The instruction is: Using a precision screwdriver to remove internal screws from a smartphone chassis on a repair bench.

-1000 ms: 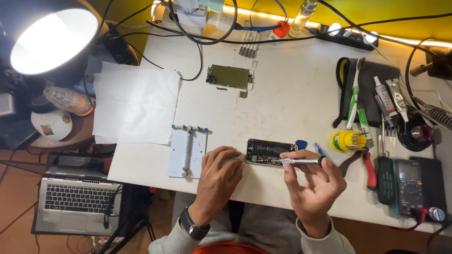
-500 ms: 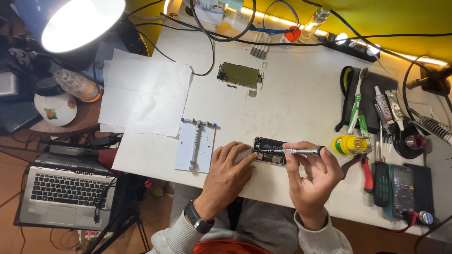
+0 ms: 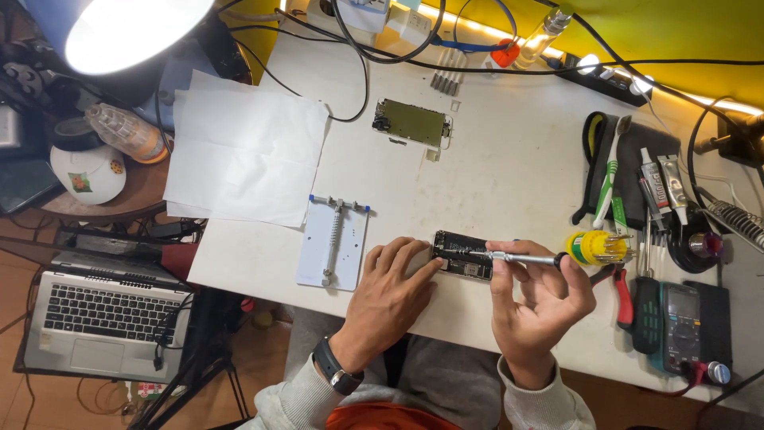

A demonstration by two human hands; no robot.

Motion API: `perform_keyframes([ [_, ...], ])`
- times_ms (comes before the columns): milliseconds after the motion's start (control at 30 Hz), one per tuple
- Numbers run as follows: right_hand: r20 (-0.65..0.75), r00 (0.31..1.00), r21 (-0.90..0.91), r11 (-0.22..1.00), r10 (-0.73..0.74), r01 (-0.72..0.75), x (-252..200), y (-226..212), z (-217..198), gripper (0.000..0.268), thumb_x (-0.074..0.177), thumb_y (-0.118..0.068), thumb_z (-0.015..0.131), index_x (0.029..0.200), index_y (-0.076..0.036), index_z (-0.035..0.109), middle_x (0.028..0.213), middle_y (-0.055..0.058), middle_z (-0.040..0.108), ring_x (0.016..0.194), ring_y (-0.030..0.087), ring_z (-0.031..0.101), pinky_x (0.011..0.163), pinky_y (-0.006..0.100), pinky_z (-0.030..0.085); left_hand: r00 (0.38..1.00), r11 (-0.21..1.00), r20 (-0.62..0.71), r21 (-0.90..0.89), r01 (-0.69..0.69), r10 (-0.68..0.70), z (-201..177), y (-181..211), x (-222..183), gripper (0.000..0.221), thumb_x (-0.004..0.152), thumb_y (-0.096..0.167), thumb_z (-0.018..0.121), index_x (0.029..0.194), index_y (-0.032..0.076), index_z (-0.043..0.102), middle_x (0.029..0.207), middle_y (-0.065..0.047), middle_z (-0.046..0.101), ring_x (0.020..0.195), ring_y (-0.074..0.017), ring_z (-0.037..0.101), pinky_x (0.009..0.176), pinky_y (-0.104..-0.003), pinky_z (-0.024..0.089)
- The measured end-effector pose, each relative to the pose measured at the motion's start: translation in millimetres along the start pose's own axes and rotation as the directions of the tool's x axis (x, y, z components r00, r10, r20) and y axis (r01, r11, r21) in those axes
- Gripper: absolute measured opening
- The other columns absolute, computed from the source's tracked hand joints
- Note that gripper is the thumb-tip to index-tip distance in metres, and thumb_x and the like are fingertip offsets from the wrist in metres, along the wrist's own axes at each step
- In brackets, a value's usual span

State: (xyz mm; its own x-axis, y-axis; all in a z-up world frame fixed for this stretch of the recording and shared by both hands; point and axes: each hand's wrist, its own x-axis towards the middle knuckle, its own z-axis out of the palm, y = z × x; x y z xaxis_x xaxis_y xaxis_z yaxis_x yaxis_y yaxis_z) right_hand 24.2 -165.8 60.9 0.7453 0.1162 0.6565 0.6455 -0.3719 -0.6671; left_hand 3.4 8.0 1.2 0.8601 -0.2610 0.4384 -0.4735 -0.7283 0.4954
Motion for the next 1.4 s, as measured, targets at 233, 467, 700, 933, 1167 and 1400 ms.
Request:
perform_keyframes([
  [233, 0.021, 1.000, 0.002, 1.000, 0.005, -0.005, -5, 14, -1, 0.069, 0.101, 0.016, 0.055, 0.149, -0.018, 0.020, 0.109, 0.037, 0.060, 0.097, 0.042, 0.070, 0.084, 0.043, 0.064, 0.999, 0.999, 0.019, 0.014, -0.031, 0.031, -2, 0, -2, 0.036, 0.095, 0.009, 0.065, 0.131, 0.012, 0.061, 0.136, -0.018, 0.054, 0.128, -0.0374, 0.052, 0.100, -0.052, 0.042],
  [467, 0.017, 1.000, 0.000, 1.000, 0.019, -0.019, -4, 15, -3, 0.070, 0.101, 0.016, 0.054, 0.150, -0.019, 0.019, 0.108, 0.038, 0.060, 0.097, 0.042, 0.069, 0.084, 0.044, 0.063, 0.998, 0.999, 0.049, 0.020, -0.045, 0.044, 1, -1, -3, 0.039, 0.096, 0.010, 0.064, 0.134, 0.012, 0.059, 0.139, -0.019, 0.052, 0.132, -0.0388, 0.050, 0.103, -0.054, 0.042],
  [700, -0.002, 1.000, -0.013, 0.999, 0.030, -0.030, -5, 14, -2, 0.069, 0.101, 0.016, 0.055, 0.150, -0.018, 0.020, 0.109, 0.037, 0.061, 0.097, 0.042, 0.070, 0.083, 0.044, 0.063, 0.998, 0.999, 0.055, 0.027, -0.040, 0.038, 0, -1, -3, 0.039, 0.097, 0.012, 0.064, 0.135, 0.014, 0.059, 0.140, -0.019, 0.052, 0.132, -0.0383, 0.049, 0.104, -0.054, 0.041],
  [933, 0.000, 0.999, -0.009, 0.999, 0.035, -0.035, -4, 12, -2, 0.068, 0.102, 0.015, 0.054, 0.149, -0.019, 0.020, 0.107, 0.037, 0.061, 0.096, 0.041, 0.070, 0.080, 0.041, 0.062, 0.998, 0.998, 0.049, 0.034, -0.049, 0.047, 0, -1, -3, 0.040, 0.096, 0.010, 0.064, 0.135, 0.013, 0.059, 0.139, -0.019, 0.052, 0.132, -0.0382, 0.049, 0.103, -0.053, 0.041],
  [1167, -0.042, 0.998, 0.000, 0.999, 0.054, -0.054, -5, 11, -5, 0.067, 0.103, 0.014, 0.053, 0.150, -0.020, 0.019, 0.107, 0.038, 0.059, 0.095, 0.044, 0.068, 0.086, 0.048, 0.062, 0.999, 0.999, 0.029, 0.023, -0.041, 0.040, -1, 1, -1, 0.037, 0.095, 0.008, 0.065, 0.132, 0.012, 0.059, 0.137, -0.019, 0.053, 0.130, -0.0383, 0.051, 0.101, -0.053, 0.042],
  [1400, -0.154, 0.982, -0.009, 0.994, 0.106, -0.109, -13, 16, -12, 0.069, 0.104, 0.014, 0.054, 0.152, -0.021, 0.020, 0.109, 0.037, 0.056, 0.091, 0.043, 0.065, 0.085, 0.050, 0.060, 1.000, 1.000, -0.010, -0.029, -0.004, 0.004, -2, 2, -1, 0.025, 0.097, 0.011, 0.067, 0.121, 0.009, 0.059, 0.131, -0.019, 0.056, 0.126, -0.0367, 0.053, 0.100, -0.050, 0.043],
])
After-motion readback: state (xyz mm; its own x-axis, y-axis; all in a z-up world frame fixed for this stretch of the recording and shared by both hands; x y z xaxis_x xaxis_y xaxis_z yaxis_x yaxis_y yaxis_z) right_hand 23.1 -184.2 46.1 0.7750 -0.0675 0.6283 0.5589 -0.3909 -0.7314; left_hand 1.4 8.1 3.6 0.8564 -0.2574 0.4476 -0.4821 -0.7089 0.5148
